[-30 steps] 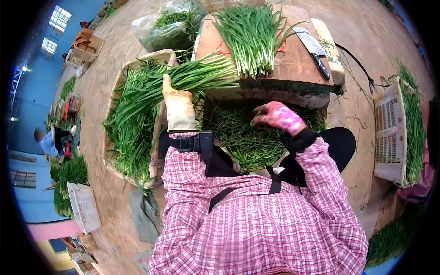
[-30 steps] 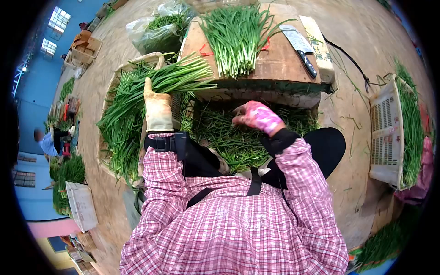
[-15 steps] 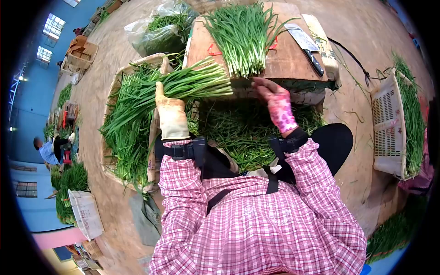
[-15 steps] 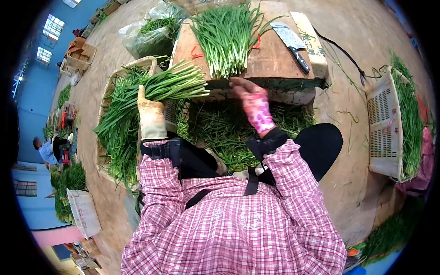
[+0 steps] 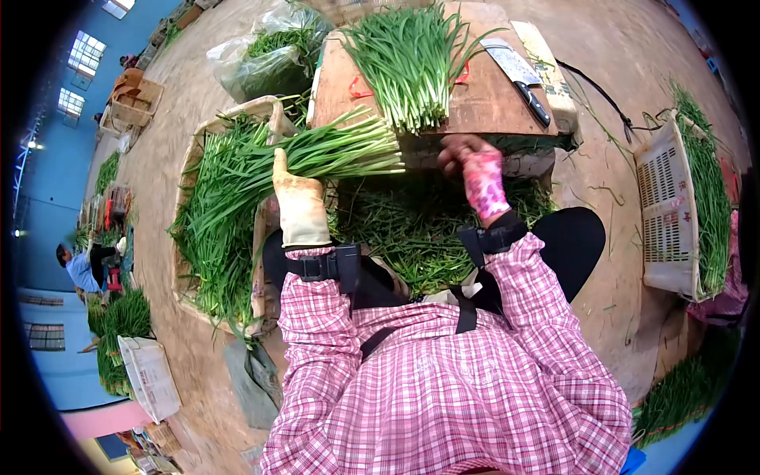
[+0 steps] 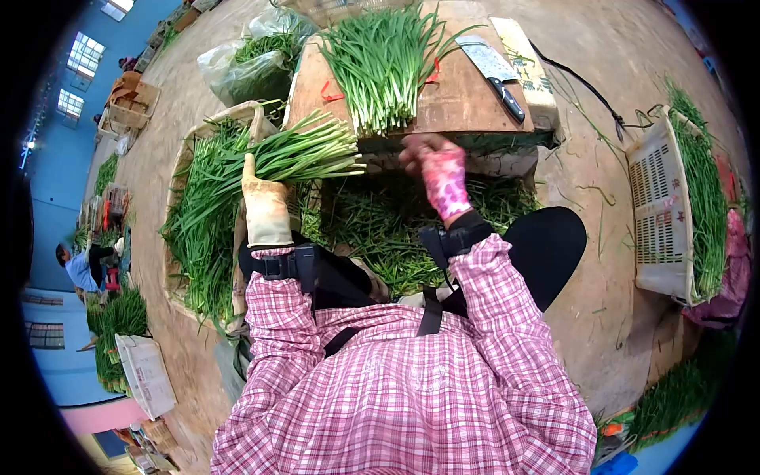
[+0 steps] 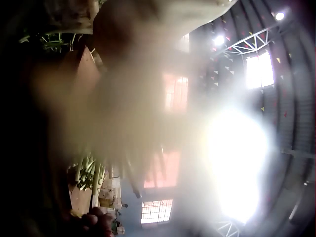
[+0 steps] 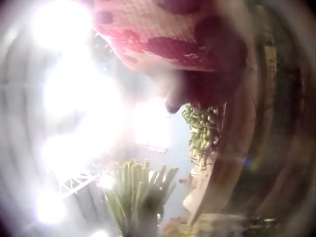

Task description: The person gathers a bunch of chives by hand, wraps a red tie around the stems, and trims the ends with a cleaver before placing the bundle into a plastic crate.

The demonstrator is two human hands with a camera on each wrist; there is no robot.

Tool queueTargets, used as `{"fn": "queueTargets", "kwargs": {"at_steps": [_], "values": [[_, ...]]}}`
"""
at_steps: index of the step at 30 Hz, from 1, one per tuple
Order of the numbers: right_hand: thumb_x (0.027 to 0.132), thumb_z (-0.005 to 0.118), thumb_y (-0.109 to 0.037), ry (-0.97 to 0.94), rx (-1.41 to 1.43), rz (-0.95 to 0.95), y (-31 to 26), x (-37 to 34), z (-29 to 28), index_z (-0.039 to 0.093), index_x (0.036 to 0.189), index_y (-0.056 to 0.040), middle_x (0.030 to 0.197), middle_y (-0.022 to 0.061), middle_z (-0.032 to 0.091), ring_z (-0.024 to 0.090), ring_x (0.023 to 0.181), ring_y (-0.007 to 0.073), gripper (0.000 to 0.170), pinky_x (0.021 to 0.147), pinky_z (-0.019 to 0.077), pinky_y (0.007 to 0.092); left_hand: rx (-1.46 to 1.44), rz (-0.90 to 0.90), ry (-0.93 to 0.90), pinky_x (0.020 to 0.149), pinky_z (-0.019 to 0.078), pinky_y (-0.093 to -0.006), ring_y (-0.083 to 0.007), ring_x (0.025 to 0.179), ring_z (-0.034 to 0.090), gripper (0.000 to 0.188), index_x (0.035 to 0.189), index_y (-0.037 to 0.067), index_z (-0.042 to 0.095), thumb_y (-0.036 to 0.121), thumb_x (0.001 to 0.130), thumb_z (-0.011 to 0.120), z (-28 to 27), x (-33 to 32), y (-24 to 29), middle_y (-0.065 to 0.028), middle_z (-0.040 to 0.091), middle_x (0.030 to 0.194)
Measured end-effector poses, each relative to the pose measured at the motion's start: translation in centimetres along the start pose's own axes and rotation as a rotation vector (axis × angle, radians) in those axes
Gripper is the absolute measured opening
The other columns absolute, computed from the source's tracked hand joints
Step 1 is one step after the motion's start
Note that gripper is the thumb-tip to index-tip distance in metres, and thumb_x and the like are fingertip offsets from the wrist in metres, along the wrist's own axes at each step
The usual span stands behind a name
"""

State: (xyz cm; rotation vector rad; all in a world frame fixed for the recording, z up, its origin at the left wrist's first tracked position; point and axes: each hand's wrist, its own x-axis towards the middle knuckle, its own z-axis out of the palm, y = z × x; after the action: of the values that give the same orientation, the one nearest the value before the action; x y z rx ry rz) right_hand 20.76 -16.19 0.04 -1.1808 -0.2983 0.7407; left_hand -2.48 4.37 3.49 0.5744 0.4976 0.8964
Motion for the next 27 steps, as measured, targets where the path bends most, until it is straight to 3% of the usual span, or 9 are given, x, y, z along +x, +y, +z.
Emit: {"fn": "queueTargets", "kwargs": {"at_steps": [4, 7, 10, 14, 16, 17, 22, 23, 27], "values": [[0.090, 0.072, -0.014, -0.241, -0.326, 0.088, -1.1, -3.9, 5.4, 0.069, 0.109, 0.0023, 0.086, 0.0062, 0.072, 0.063, 0.067, 0.0093, 0.025, 0.058, 0.0503, 0.0232, 0.929, 0.425, -0.078, 0.086, 0.0512, -0.0207, -0.0142, 0.094, 0.063, 0.065, 0.153, -0.001, 0.021, -0.012, 0.095, 0.046, 1.3, -2.6, -1.6, -0.0108, 0.063, 0.114], [0.088, 0.074, -0.019, -0.141, -0.309, 0.158, -3.0, -3.4, 2.8, 0.071, 0.105, -0.0009, 0.084, 0.0056, 0.073, 0.069, 0.071, 0.0173, 0.025, 0.069, 0.0573, 0.0314, 0.711, 0.339, 0.026, 0.081, 0.0497, -0.0213, -0.0074, 0.080, 0.052, 0.064, 0.155, 0.003, 0.021, -0.007, 0.097, 0.045, 0.2, -1.1, -1.3, -0.0007, 0.052, 0.095], [0.079, 0.073, -0.058, 0.001, -1.646, -0.276, -5.4, -2.3, 0.6, 0.064, 0.125, -0.0049, 0.135, 0.0141, 0.060, 0.050, 0.129, 0.0344, 0.071, 0.111, 0.0378, 0.0463, 0.183, -0.010, 0.156, 0.079, 0.0490, -0.0241, -0.0101, 0.079, 0.055, 0.044, 0.143, 0.003, 0.041, 0.015, 0.102, 0.048, 2.5, -0.9, 0.8, -0.0032, 0.060, 0.100], [0.067, 0.072, -0.075, -0.219, -1.370, -0.761, -8.2, -3.5, 6.3, 0.027, 0.154, -0.0078, 0.157, 0.0154, 0.033, 0.023, 0.147, 0.0372, 0.119, 0.121, 0.0193, 0.0453, 0.093, -0.080, 0.229, 0.089, 0.0525, -0.0286, -0.0142, 0.088, 0.065, 0.039, 0.128, 0.004, 0.060, 0.033, 0.104, 0.051, 8.2, -3.0, -0.8, -0.0050, 0.069, 0.112], [0.066, 0.073, -0.074, -0.400, -1.448, -0.670, -7.4, -3.1, 9.1, 0.023, 0.155, -0.0061, 0.158, 0.0175, 0.031, 0.020, 0.148, 0.0385, 0.123, 0.122, 0.0179, 0.0468, 0.039, -0.206, 0.228, 0.079, 0.0546, -0.0265, -0.0115, 0.081, 0.064, 0.035, 0.125, 0.007, 0.063, 0.032, 0.101, 0.058, 8.1, -2.3, -1.6, -0.0019, 0.070, 0.106], [0.068, 0.074, -0.072, -0.529, -1.441, -0.296, -7.9, -3.3, 9.5, 0.018, 0.156, -0.0036, 0.158, 0.0205, 0.028, 0.014, 0.150, 0.0390, 0.124, 0.122, 0.0162, 0.0488, 0.035, -0.298, 0.224, 0.078, 0.0553, -0.0274, -0.0120, 0.078, 0.064, 0.034, 0.120, 0.008, 0.064, 0.034, 0.098, 0.063, 8.0, -2.2, -1.3, -0.0014, 0.070, 0.102], [0.071, 0.089, -0.033, -0.640, -0.633, 0.052, 0.8, -3.7, 6.9, 0.030, 0.151, 0.0006, 0.129, 0.0210, 0.062, 0.060, 0.118, 0.0257, 0.105, 0.099, 0.0470, 0.0326, 0.155, -0.181, 0.267, 0.080, 0.0563, -0.0475, -0.0274, 0.083, 0.068, 0.022, 0.106, 0.005, 0.065, 0.021, 0.092, 0.068, 5.8, 0.9, -2.9, -0.0078, 0.070, 0.098], [0.077, 0.085, -0.026, -0.590, -0.482, 0.026, 0.9, -4.8, 7.1, 0.051, 0.138, 0.0021, 0.108, 0.0139, 0.071, 0.065, 0.098, 0.0154, 0.075, 0.083, 0.0509, 0.0294, 0.230, -0.213, 0.209, 0.083, 0.0562, -0.0476, -0.0275, 0.088, 0.068, 0.026, 0.109, 0.005, 0.064, 0.025, 0.092, 0.069, 5.4, 1.2, -3.0, -0.0075, 0.070, 0.101], [0.087, 0.075, -0.028, -0.489, -0.316, 0.478, 2.6, -4.2, 5.7, 0.072, 0.099, -0.0015, 0.080, 0.0032, 0.070, 0.062, 0.066, 0.0092, 0.030, 0.063, 0.0503, 0.0290, 0.371, -0.248, -0.051, 0.095, 0.0530, -0.0465, -0.0270, 0.110, 0.063, 0.052, 0.128, 0.007, 0.056, 0.040, 0.091, 0.070, 5.8, 0.8, -3.5, -0.0083, 0.064, 0.123]]}}
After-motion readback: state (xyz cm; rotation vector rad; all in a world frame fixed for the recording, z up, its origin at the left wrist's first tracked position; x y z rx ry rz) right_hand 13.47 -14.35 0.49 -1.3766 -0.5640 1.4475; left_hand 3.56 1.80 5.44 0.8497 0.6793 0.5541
